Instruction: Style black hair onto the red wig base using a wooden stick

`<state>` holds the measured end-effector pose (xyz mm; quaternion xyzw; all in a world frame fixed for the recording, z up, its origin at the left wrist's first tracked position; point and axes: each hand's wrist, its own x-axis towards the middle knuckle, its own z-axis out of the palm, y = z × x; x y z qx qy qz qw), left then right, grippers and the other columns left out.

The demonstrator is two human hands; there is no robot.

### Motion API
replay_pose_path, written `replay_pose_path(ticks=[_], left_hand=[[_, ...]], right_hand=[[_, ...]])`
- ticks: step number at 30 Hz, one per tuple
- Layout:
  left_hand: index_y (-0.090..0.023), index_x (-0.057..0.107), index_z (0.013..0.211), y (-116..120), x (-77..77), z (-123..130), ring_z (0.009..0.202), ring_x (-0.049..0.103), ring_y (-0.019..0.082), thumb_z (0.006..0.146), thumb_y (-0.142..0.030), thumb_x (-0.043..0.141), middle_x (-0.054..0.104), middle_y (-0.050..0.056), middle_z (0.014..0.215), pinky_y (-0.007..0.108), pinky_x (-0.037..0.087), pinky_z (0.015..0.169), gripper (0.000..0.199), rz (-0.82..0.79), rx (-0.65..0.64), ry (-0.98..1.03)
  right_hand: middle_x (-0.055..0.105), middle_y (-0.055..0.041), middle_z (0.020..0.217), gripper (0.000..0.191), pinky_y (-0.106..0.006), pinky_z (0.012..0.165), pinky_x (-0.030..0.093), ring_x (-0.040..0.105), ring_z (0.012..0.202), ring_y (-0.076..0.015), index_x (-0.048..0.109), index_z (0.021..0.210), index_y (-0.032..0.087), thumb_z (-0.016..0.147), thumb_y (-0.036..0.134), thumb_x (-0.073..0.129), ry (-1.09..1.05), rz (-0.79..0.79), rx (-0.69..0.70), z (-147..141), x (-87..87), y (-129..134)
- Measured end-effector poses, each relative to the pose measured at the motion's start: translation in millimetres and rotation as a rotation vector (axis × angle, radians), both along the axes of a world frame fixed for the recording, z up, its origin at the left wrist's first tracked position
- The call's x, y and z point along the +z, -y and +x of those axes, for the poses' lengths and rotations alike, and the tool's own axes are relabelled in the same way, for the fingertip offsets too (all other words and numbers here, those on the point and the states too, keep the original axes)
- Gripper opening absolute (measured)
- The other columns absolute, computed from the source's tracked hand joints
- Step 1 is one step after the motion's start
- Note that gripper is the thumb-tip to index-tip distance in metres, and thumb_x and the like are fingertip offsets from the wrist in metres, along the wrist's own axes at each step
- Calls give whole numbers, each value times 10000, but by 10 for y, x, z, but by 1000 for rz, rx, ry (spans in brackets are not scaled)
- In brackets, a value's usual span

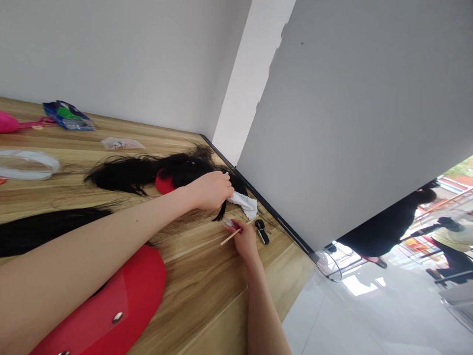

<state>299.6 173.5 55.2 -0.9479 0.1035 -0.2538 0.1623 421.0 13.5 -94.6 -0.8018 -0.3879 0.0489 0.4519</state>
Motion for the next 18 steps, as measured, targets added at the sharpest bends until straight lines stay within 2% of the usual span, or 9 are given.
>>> replay_pose_path(ticks=[7,18], left_hand=[[-151,671,726,-4,-2,2,769,587,227,817,-151,565,705,90,740,352,379,686,139,-5,-7,-12],[-153,673,727,-2,-6,5,781,584,220,812,-162,567,705,87,740,343,380,696,135,-12,-9,-24]], right_hand=[[736,-73,920,338,-385,842,484,638,926,-270,748,1021,222,728,389,734,5,-7,46,-60,37,0],[734,-82,917,343,-390,826,481,640,896,-269,744,1027,208,720,361,740,1,-18,34,-15,3,13]])
